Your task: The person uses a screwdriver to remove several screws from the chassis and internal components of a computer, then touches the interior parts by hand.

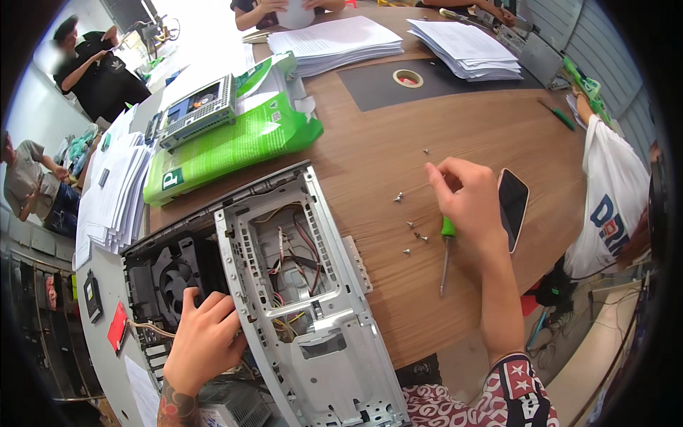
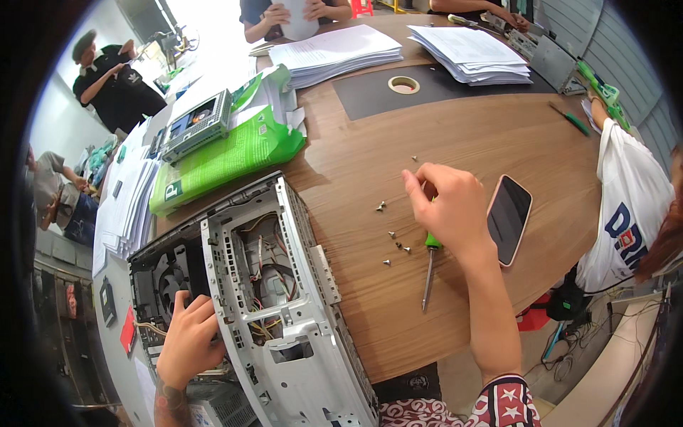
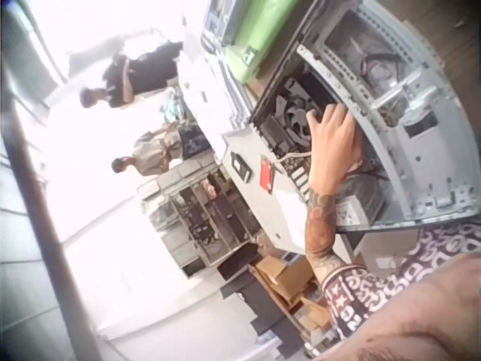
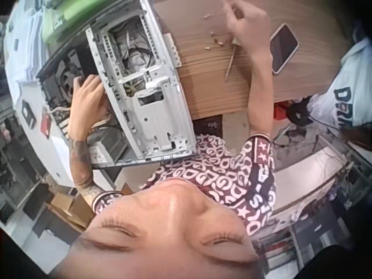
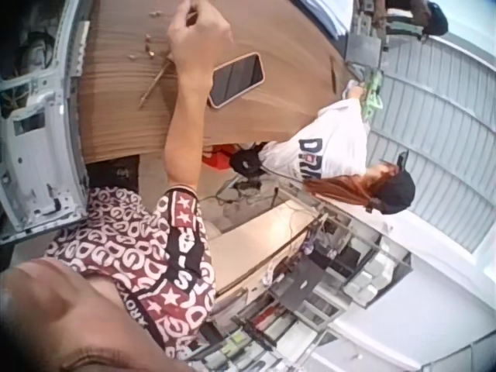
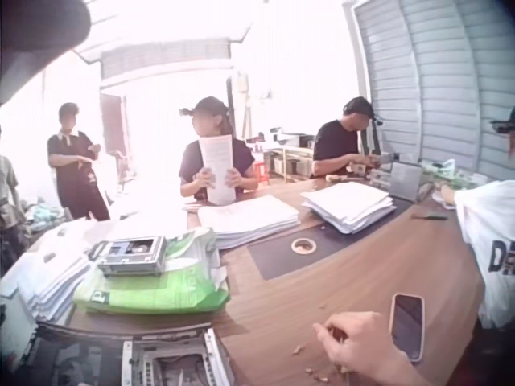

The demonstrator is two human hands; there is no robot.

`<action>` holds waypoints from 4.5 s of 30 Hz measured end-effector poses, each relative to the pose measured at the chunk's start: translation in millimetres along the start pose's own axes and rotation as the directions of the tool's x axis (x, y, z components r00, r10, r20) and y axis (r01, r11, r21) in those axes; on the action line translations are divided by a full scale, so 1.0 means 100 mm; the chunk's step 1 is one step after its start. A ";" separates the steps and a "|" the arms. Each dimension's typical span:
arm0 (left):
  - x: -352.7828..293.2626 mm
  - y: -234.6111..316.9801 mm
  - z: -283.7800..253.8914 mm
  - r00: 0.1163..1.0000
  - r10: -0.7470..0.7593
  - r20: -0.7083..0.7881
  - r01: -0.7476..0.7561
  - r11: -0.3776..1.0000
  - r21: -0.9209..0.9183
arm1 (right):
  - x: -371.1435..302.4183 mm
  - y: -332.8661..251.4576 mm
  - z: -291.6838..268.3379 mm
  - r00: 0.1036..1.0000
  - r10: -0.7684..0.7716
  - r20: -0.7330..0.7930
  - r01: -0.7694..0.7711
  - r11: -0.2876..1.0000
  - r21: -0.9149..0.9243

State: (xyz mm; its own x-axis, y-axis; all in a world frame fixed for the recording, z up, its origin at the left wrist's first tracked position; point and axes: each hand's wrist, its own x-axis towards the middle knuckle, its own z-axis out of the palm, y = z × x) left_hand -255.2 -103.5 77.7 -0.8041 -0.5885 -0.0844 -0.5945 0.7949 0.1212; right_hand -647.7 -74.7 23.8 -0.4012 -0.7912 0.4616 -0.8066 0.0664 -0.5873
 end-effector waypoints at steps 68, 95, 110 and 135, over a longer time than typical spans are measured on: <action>0.01 -0.01 -0.02 0.999 -0.025 -0.040 0.025 1.000 0.002 | -0.01 -0.12 0.02 0.879 0.443 0.177 -0.401 0.486 0.777; 0.04 0.02 -0.03 0.998 -0.034 -0.044 0.034 0.999 0.001 | -0.02 -0.14 0.05 0.916 0.390 0.097 -0.311 0.536 0.784; 0.03 0.01 -0.03 0.998 -0.025 -0.064 0.024 1.000 -0.020 | -0.02 -0.16 0.13 0.927 0.372 0.047 -0.282 0.610 0.740; 0.04 0.01 -0.03 0.998 -0.036 -0.055 0.034 0.999 -0.040 | 0.00 -0.15 0.10 0.948 0.258 0.188 -0.285 0.424 0.860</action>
State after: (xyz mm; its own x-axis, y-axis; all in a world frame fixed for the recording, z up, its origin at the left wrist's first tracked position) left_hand -258.7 -105.8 80.6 -0.7809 -0.6238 -0.0341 -0.6205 0.7681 0.1580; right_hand -631.3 -82.0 26.0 -0.5067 -0.8469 0.1615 0.1459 -0.2689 -0.9520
